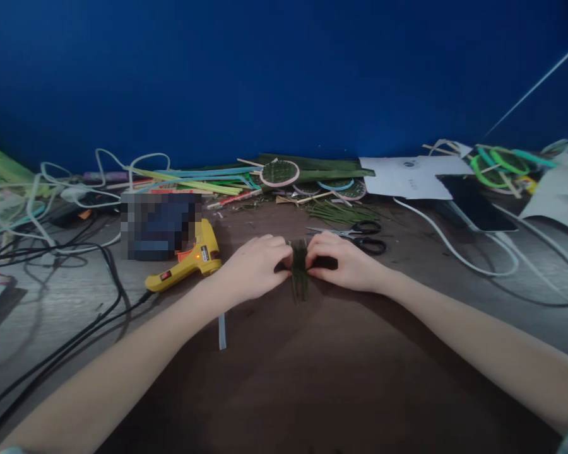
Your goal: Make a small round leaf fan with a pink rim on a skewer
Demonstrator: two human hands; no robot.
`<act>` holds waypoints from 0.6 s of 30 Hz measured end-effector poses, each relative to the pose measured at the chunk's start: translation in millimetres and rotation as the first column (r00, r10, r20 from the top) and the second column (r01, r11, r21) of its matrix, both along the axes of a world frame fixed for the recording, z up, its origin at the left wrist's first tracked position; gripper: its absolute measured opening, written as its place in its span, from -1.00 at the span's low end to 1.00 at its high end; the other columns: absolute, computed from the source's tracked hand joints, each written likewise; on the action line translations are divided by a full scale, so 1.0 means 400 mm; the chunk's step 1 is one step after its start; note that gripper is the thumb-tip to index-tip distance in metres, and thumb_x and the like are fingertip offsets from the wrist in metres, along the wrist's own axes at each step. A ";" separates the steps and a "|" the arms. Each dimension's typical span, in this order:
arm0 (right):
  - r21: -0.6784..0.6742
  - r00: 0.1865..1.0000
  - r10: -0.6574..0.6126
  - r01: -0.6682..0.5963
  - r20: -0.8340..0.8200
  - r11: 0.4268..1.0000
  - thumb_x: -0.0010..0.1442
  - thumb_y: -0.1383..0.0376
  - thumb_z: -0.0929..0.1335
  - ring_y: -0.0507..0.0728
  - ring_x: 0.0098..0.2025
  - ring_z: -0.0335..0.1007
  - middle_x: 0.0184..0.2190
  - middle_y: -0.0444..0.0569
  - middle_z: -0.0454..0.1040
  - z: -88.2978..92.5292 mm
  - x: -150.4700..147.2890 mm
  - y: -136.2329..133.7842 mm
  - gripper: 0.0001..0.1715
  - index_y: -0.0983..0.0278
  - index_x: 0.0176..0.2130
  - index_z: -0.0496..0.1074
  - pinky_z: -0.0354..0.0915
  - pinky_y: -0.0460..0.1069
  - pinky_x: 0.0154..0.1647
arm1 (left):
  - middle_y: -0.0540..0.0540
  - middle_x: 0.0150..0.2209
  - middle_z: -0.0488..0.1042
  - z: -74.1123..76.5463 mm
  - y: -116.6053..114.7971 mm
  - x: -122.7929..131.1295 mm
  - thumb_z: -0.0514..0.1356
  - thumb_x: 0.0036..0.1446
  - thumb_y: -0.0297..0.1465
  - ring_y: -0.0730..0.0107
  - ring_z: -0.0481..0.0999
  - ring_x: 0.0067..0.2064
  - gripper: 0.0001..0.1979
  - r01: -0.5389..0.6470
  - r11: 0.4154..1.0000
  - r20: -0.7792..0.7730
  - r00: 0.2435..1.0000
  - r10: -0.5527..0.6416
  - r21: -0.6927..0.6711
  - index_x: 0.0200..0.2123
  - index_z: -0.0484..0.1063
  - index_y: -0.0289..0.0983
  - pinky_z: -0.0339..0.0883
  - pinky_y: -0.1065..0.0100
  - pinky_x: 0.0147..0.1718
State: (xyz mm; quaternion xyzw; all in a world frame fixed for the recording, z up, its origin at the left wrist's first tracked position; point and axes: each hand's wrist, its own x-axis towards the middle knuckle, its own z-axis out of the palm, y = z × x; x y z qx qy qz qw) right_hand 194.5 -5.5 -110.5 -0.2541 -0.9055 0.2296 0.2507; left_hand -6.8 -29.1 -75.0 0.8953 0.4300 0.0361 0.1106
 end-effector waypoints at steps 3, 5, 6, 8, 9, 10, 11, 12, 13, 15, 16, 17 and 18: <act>0.002 1.000 -0.007 0.007 -0.002 1.000 0.07 0.45 0.34 0.10 -0.27 0.25 -0.39 -0.02 0.36 -0.001 -0.001 0.000 -0.92 0.30 -0.43 0.37 0.21 0.02 -0.21 | -0.04 -0.37 0.38 -0.001 0.003 -0.004 0.15 0.05 -0.44 0.31 0.36 -0.27 -0.97 0.010 1.000 0.033 0.999 -0.009 -0.027 -0.40 0.38 -0.28 0.21 0.31 -0.27; 0.006 1.000 -0.014 0.014 -0.005 1.000 0.07 0.46 0.33 0.10 -0.27 0.25 -0.39 -0.02 0.36 -0.002 -0.001 0.000 -0.91 0.29 -0.44 0.36 0.22 0.02 -0.21 | -0.03 -0.37 0.38 -0.002 0.004 -0.006 0.14 0.05 -0.45 0.31 0.36 -0.27 -0.97 0.013 0.999 0.047 0.999 -0.011 -0.037 -0.40 0.37 -0.27 0.21 0.32 -0.27; 0.008 1.000 -0.014 0.014 -0.007 1.000 0.07 0.46 0.32 0.10 -0.27 0.25 -0.39 -0.03 0.36 -0.002 -0.002 0.000 -0.90 0.29 -0.44 0.35 0.22 0.02 -0.21 | -0.03 -0.37 0.38 -0.002 0.004 -0.006 0.14 0.05 -0.45 0.31 0.36 -0.27 -0.98 0.011 0.999 0.050 0.999 -0.009 -0.038 -0.41 0.36 -0.27 0.21 0.32 -0.28; 0.015 1.000 -0.014 0.014 -0.016 1.000 0.07 0.46 0.32 0.11 -0.28 0.26 -0.39 -0.03 0.36 -0.001 -0.002 0.000 -0.90 0.28 -0.43 0.34 0.22 0.02 -0.22 | -0.02 -0.38 0.39 0.000 0.003 -0.004 0.14 0.05 -0.46 0.31 0.36 -0.28 -0.99 -0.002 0.999 0.052 0.999 0.004 -0.032 -0.41 0.34 -0.27 0.20 0.31 -0.29; 0.018 1.000 -0.015 0.015 -0.020 1.000 0.07 0.46 0.33 0.11 -0.28 0.26 -0.39 -0.03 0.37 0.000 -0.002 0.000 -0.91 0.28 -0.42 0.34 0.22 0.02 -0.22 | -0.02 -0.38 0.40 0.001 0.002 -0.003 0.14 0.04 -0.47 0.30 0.36 -0.28 -0.98 -0.015 1.000 0.052 0.998 0.016 -0.027 -0.40 0.32 -0.27 0.20 0.31 -0.30; 0.019 1.000 -0.016 0.017 -0.022 1.000 0.06 0.45 0.33 0.11 -0.28 0.26 -0.39 -0.03 0.37 0.001 -0.002 -0.001 -0.91 0.28 -0.41 0.34 0.22 0.02 -0.23 | -0.02 -0.38 0.40 0.003 0.001 -0.002 0.14 0.04 -0.47 0.30 0.36 -0.29 -0.97 -0.028 0.999 0.052 0.998 0.029 -0.024 -0.40 0.31 -0.26 0.20 0.31 -0.31; 0.020 1.000 -0.018 0.019 -0.021 1.000 0.06 0.44 0.34 0.11 -0.28 0.26 -0.40 -0.03 0.38 0.002 -0.002 -0.001 -0.92 0.28 -0.40 0.33 0.21 0.03 -0.24 | -0.01 -0.38 0.41 0.004 0.000 -0.001 0.14 0.04 -0.47 0.30 0.36 -0.30 -0.96 -0.039 0.999 0.049 0.998 0.040 -0.024 -0.39 0.31 -0.26 0.20 0.31 -0.32; 0.019 1.000 -0.019 0.020 -0.017 1.000 0.06 0.42 0.35 0.12 -0.29 0.25 -0.40 -0.03 0.38 0.003 -0.002 -0.001 -0.93 0.29 -0.39 0.33 0.21 0.03 -0.24 | -0.01 -0.38 0.41 0.004 -0.001 0.000 0.14 0.04 -0.47 0.30 0.36 -0.30 -0.96 -0.046 0.999 0.046 0.998 0.047 -0.024 -0.39 0.30 -0.25 0.19 0.32 -0.33; 0.017 1.000 -0.019 0.019 -0.010 1.000 0.06 0.40 0.35 0.12 -0.29 0.25 -0.40 -0.03 0.37 0.003 -0.002 -0.001 -0.93 0.28 -0.39 0.33 0.21 0.03 -0.24 | -0.01 -0.38 0.42 0.004 -0.002 0.000 0.14 0.04 -0.47 0.30 0.36 -0.30 -0.96 -0.048 0.999 0.042 0.998 0.049 -0.022 -0.39 0.30 -0.25 0.19 0.32 -0.34; 0.014 1.000 -0.017 0.017 0.004 1.000 0.06 0.38 0.36 0.12 -0.28 0.25 -0.39 -0.03 0.37 0.002 -0.001 -0.001 -0.93 0.28 -0.39 0.33 0.21 0.04 -0.23 | -0.02 -0.37 0.42 0.001 -0.001 0.000 0.14 0.05 -0.47 0.29 0.36 -0.29 -0.97 -0.030 1.000 0.036 0.999 0.031 -0.009 -0.38 0.31 -0.25 0.19 0.31 -0.32; 0.014 1.000 -0.015 0.015 0.008 1.000 0.07 0.37 0.36 0.12 -0.27 0.24 -0.39 -0.03 0.37 0.001 -0.001 -0.001 -0.94 0.28 -0.39 0.34 0.21 0.04 -0.22 | -0.02 -0.37 0.42 -0.001 0.000 -0.001 0.14 0.05 -0.47 0.29 0.36 -0.28 -0.97 -0.017 1.000 0.033 0.999 0.017 0.000 -0.38 0.33 -0.26 0.19 0.31 -0.31; 0.015 1.000 -0.015 0.015 0.009 1.000 0.07 0.38 0.36 0.12 -0.26 0.24 -0.39 -0.03 0.37 -0.001 -0.001 0.000 -0.94 0.28 -0.39 0.34 0.21 0.04 -0.21 | -0.03 -0.36 0.42 -0.004 0.001 -0.002 0.14 0.05 -0.47 0.29 0.36 -0.27 -0.97 -0.007 1.000 0.032 0.999 0.006 0.010 -0.38 0.34 -0.26 0.20 0.30 -0.30; 0.015 1.000 -0.016 0.016 0.006 1.000 0.07 0.38 0.35 0.12 -0.26 0.24 -0.38 -0.03 0.37 -0.002 -0.001 0.000 -0.95 0.28 -0.39 0.35 0.21 0.04 -0.21 | -0.03 -0.36 0.42 -0.006 0.002 -0.003 0.14 0.05 -0.47 0.29 0.36 -0.27 -0.97 0.001 1.000 0.030 1.000 -0.001 0.017 -0.37 0.35 -0.26 0.20 0.30 -0.29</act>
